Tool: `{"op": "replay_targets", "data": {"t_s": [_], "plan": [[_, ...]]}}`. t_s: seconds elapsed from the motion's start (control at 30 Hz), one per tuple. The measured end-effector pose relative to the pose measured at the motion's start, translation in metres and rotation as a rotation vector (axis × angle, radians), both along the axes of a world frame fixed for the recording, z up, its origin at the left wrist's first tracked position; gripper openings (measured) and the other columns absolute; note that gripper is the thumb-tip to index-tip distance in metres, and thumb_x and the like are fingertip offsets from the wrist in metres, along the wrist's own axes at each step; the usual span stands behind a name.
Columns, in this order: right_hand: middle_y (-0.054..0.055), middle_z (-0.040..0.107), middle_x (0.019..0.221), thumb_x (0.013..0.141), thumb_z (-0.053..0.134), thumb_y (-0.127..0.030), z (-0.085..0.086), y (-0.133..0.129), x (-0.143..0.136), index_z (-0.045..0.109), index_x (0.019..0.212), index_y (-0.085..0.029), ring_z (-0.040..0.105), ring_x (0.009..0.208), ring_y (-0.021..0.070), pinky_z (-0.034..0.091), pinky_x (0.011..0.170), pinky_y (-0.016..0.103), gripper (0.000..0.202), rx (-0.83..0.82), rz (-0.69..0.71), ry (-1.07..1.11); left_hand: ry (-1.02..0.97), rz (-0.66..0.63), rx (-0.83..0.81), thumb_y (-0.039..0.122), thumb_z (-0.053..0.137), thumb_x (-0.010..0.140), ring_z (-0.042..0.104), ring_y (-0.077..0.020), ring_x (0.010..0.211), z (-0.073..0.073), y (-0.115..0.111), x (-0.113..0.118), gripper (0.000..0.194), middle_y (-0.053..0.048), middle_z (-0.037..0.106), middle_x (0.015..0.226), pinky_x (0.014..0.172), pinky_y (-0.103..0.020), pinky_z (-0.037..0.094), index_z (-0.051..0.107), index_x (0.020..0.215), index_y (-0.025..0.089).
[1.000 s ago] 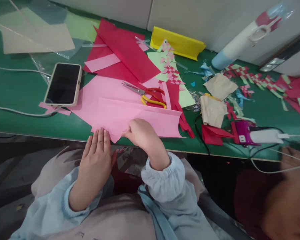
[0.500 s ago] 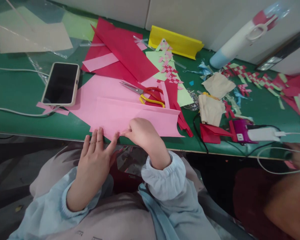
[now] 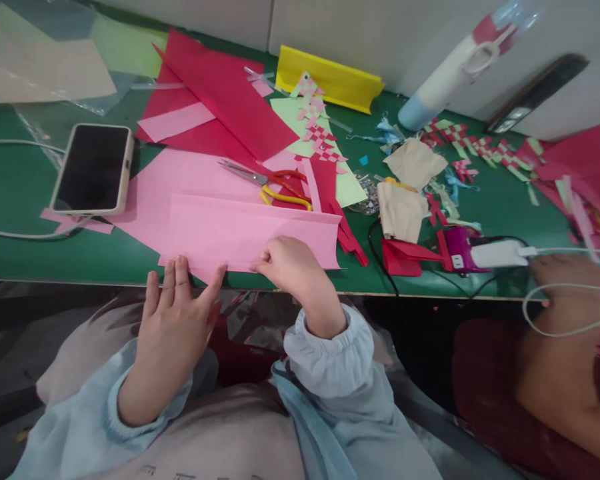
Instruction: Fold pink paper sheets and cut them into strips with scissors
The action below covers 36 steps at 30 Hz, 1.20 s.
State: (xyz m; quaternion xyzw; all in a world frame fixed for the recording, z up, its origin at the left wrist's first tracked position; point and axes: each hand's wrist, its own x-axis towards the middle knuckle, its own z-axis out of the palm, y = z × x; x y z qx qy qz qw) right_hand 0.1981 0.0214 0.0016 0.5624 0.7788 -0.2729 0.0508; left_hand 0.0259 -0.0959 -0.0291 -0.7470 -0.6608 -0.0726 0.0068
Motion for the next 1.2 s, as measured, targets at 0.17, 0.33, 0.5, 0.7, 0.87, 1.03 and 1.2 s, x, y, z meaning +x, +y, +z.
{"op": "replay_targets", "data": {"t_s": [0.17,0.33,0.5,0.7,0.87,1.03,1.2], "plan": [[0.001,0.061,0.062,0.079,0.068,-0.033,0.001,0.001,-0.001,0.063,0.06,-0.016,0.048,0.057,0.0111,0.026,0.055,0.027,0.026,-0.006,0.0,0.007,-0.016,0.012,-0.006,0.02,0.057,0.088,0.025,-0.0378,0.142,0.0,0.0,0.003,0.055,-0.018,0.034,0.153,0.11,-0.065,0.029,0.046,0.141,0.029],[0.0,0.056,0.056,0.079,0.068,-0.033,0.004,0.001,-0.002,0.058,0.055,-0.016,0.043,0.052,0.0099,0.025,0.053,0.027,0.031,-0.03,-0.003,0.003,-0.001,0.024,-0.015,0.019,0.056,0.088,0.029,-0.0427,0.139,0.0,0.001,0.005,0.049,-0.024,0.031,0.152,0.108,-0.066,0.029,0.052,0.137,0.024],[-0.001,0.054,0.056,0.08,0.068,-0.038,0.001,0.002,-0.002,0.056,0.055,-0.017,0.041,0.051,0.0096,0.024,0.052,0.027,0.035,-0.024,0.007,-0.016,-0.008,0.023,-0.02,0.019,0.06,0.086,0.03,-0.043,0.139,0.0,0.002,0.005,0.052,-0.024,0.033,0.152,0.108,-0.066,0.029,0.052,0.137,0.024],[0.0,0.055,0.055,0.081,0.067,-0.038,0.001,0.002,-0.003,0.058,0.056,-0.017,0.042,0.051,0.0099,0.025,0.053,0.028,0.034,-0.038,0.012,-0.035,-0.024,0.022,-0.023,0.02,0.064,0.084,0.03,-0.0408,0.14,0.002,0.002,0.004,0.055,-0.021,0.036,0.152,0.109,-0.065,0.028,0.051,0.137,0.026],[0.0,0.055,0.054,0.08,0.067,-0.037,0.005,0.003,-0.005,0.06,0.056,-0.016,0.043,0.05,0.0097,0.025,0.052,0.027,0.033,-0.04,0.025,-0.057,0.01,0.023,-0.031,0.019,0.063,0.084,0.031,-0.0426,0.139,0.002,0.001,0.004,0.056,-0.023,0.035,0.151,0.108,-0.068,0.026,0.05,0.138,0.025],[0.001,0.059,0.057,0.08,0.067,-0.037,0.004,0.004,-0.004,0.062,0.058,-0.016,0.044,0.05,0.0099,0.026,0.052,0.026,0.032,-0.036,0.042,-0.061,0.005,0.042,-0.019,0.017,0.056,0.087,0.032,-0.0398,0.14,0.003,-0.001,0.012,0.053,-0.023,0.038,0.15,0.108,-0.066,0.029,0.048,0.139,0.021],[0.003,0.065,0.061,0.081,0.066,-0.036,0.001,0.004,-0.002,0.063,0.058,-0.016,0.049,0.053,0.0107,0.027,0.053,0.026,0.031,-0.034,0.042,-0.018,0.011,-0.011,0.001,0.019,0.055,0.088,0.037,-0.0379,0.137,-0.004,-0.002,0.025,0.054,-0.03,0.041,0.144,0.111,-0.056,0.034,0.045,0.139,0.007]]}}
